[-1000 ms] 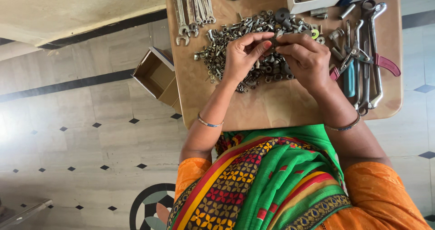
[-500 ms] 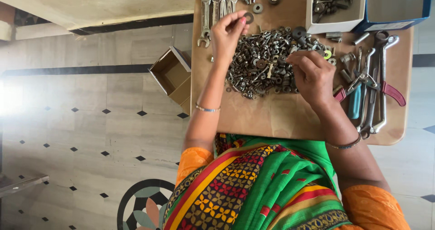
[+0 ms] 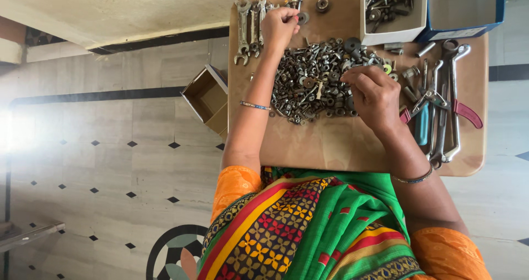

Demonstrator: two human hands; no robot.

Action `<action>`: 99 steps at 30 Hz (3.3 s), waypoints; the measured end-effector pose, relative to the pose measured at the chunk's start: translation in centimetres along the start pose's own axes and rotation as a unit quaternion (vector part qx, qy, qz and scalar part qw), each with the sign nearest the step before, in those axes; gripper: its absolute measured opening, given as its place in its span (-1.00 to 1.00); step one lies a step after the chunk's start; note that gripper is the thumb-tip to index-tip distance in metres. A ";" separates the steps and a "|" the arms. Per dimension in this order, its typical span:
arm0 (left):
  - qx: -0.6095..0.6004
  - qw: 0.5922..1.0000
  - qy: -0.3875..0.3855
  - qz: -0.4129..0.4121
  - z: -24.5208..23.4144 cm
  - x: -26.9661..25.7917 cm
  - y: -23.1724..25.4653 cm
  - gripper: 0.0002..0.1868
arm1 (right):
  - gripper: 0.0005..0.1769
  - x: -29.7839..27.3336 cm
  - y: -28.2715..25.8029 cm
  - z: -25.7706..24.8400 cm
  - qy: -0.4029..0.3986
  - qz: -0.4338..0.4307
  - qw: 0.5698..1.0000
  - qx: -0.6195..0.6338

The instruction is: The person sorts through a pile of nuts, bolts, and washers on a table by hand, picking up wrenches and placing them into cardboard boxes.

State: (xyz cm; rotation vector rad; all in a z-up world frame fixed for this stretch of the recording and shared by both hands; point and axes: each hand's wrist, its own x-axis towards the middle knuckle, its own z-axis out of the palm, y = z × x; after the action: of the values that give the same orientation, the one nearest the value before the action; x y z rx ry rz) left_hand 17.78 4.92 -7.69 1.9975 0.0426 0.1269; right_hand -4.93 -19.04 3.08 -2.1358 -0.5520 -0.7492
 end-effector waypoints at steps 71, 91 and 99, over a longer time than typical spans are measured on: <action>0.355 0.810 -0.207 0.418 3.1 3.9 4.7 -0.74 | -0.78 0.3 0.3 -0.6 -0.041 0.006 0.999 -0.013; 0.393 0.768 -0.124 0.490 4.0 4.0 2.7 -0.88 | -0.77 0.4 0.7 -0.8 -0.037 0.029 0.999 -0.015; 0.348 0.804 -0.101 0.472 3.5 2.2 4.2 -0.69 | -0.77 0.3 1.2 -0.6 -0.023 0.043 0.998 -0.027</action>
State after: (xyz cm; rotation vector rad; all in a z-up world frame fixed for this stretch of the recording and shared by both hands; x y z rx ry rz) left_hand 20.23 0.20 -5.12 2.5660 -1.2223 0.6026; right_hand -4.20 -20.21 2.95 -2.2164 -0.4649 -0.6758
